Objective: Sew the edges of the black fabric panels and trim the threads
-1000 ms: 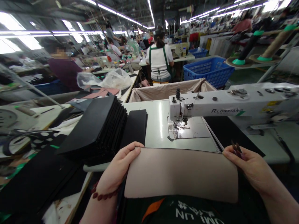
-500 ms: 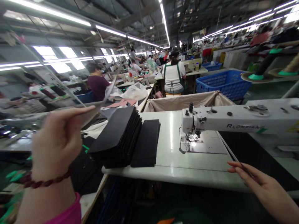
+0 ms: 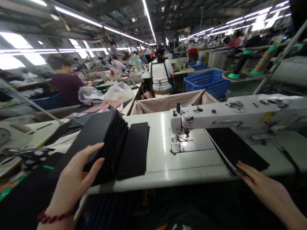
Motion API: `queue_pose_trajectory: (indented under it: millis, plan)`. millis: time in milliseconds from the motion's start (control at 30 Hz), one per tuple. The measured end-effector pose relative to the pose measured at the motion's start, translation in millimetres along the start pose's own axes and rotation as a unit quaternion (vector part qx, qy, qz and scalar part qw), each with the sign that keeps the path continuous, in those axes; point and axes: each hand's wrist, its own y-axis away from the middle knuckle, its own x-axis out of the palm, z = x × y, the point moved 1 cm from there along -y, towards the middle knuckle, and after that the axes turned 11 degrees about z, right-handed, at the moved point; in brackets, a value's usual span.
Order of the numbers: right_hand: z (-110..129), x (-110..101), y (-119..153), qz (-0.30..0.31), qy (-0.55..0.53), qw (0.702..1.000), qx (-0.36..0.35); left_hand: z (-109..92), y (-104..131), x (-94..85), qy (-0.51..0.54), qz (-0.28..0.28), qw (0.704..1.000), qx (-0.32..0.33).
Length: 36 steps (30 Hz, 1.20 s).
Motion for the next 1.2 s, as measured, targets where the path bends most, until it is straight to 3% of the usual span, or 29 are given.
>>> queue_pose_trajectory:
  millis: [100,200,300,333,400,467,567,633,700,733,767,833,933,1033,1200]
  plan:
    - [6.9,-10.9,3.5,0.028,0.025,0.999,0.008,-33.4,-3.5,30.2,0.078,0.010,0.995,0.069]
    - [22.4,-33.8,2.1,-0.017,-0.004,0.999,0.032,-68.1,-12.6,76.7,0.164,0.095,0.971,0.142]
    - [61.8,-59.1,-0.5,-0.049,-0.062,0.997,-0.012,-110.7,-28.2,118.2,0.253,0.175,0.934,0.180]
    - [81.0,-64.1,-1.3,-0.026,-0.080,0.995,-0.049,-127.0,-34.2,128.8,0.284,0.198,0.918,0.191]
    - [124.4,-64.1,-2.4,0.075,-0.104,0.982,-0.140,-160.2,-45.2,147.1,0.339,0.227,0.888,0.213]
    - [166.4,-51.8,-1.8,0.161,-0.124,0.956,-0.211,-190.1,-51.5,166.8,0.360,0.245,0.867,0.243]
    - [212.4,-22.4,0.6,0.237,-0.162,0.915,-0.284,-217.3,-45.8,205.7,0.285,0.286,0.853,0.331]
    - [227.5,-6.1,-1.1,0.300,-0.223,0.865,-0.334,-217.7,-34.2,231.8,0.199,0.301,0.857,0.368]
    - [230.1,2.4,-11.7,0.340,-0.292,0.814,-0.369,-203.8,-21.5,248.3,0.123,0.297,0.867,0.380]
    - [227.6,4.3,-21.6,0.339,-0.316,0.804,-0.373,-192.7,-16.0,251.1,0.095,0.293,0.873,0.377]
    - [223.2,5.3,-34.7,0.319,-0.328,0.811,-0.365,-179.7,-11.5,250.3,0.075,0.287,0.882,0.367]
    - [211.7,7.5,-67.5,0.247,-0.302,0.863,-0.322,-151.8,-6.2,240.6,0.053,0.272,0.904,0.327]
    - [197.5,17.6,-117.6,0.167,-0.155,0.942,-0.248,-117.5,-5.9,221.5,0.040,0.248,0.934,0.253]
    - [192.7,34.4,-147.5,0.156,-0.039,0.962,-0.222,-102.1,-12.0,214.9,0.039,0.249,0.939,0.232]
    - [188.0,54.3,-150.0,0.119,0.018,0.975,-0.185,-100.4,-36.5,227.2,0.048,0.243,0.940,0.236]
